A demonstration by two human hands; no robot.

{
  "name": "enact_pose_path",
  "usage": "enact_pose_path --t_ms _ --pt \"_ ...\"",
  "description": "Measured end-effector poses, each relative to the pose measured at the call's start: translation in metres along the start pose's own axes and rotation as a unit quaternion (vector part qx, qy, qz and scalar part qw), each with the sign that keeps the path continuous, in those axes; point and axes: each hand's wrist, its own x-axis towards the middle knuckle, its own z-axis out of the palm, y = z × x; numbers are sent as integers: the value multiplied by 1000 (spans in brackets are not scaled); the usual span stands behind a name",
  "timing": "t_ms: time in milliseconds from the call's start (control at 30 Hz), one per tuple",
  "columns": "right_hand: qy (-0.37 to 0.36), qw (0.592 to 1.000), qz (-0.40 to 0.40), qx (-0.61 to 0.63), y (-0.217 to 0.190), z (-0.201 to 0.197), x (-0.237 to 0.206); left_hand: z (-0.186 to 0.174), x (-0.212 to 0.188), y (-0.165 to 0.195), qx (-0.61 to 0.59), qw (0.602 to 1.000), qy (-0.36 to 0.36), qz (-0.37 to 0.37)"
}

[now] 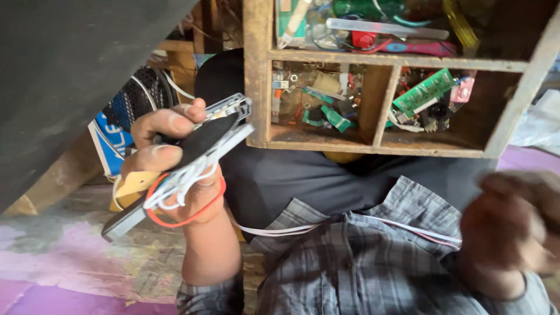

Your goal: The person sits on the floor and works on electronic components. They handle wires, cut them with pliers, retrieve a circuit board from a drawer, and use a soldering iron to work on the board. They also handle a speaker and other small parts.

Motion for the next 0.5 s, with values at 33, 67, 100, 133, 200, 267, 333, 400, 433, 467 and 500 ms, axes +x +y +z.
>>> enact_pose_path --t_ms 33,67,100,133,200,267,333,400,433,467,500 --pt "13 1000 13 10 5 3 2 0 -3 -2 6 1000 -2 6" --pt "24 999 28 15 10 6 5 0 -6 -5 11 1000 -5 13" --pt "17 999 45 22 14 10 7 1 -10 -8 11 1000 2 18" --pt "12 997 67 32 18 13 11 2 -13 -11 12 1000 0 18" --pt "-13 993 105 59 23 21 17 4 -19 -15 19 1000 -10 11" --pt "-47 983 147 98 24 27 25 4 -22 -16 35 999 -26 5" --pt "-63 954 204 210 29 33 34 5 -22 -19 48 998 -36 2" --pt "-59 890 261 370 34 38 41 10 -23 -23 44 998 -43 -11" --pt "-49 838 288 460 38 40 43 12 -24 -25 40 998 -45 -18" --pt "-40 790 305 531 41 40 45 15 -25 -26 36 998 -47 -26" --pt "-37 773 311 552 43 39 46 18 -26 -27 35 998 -50 -32"
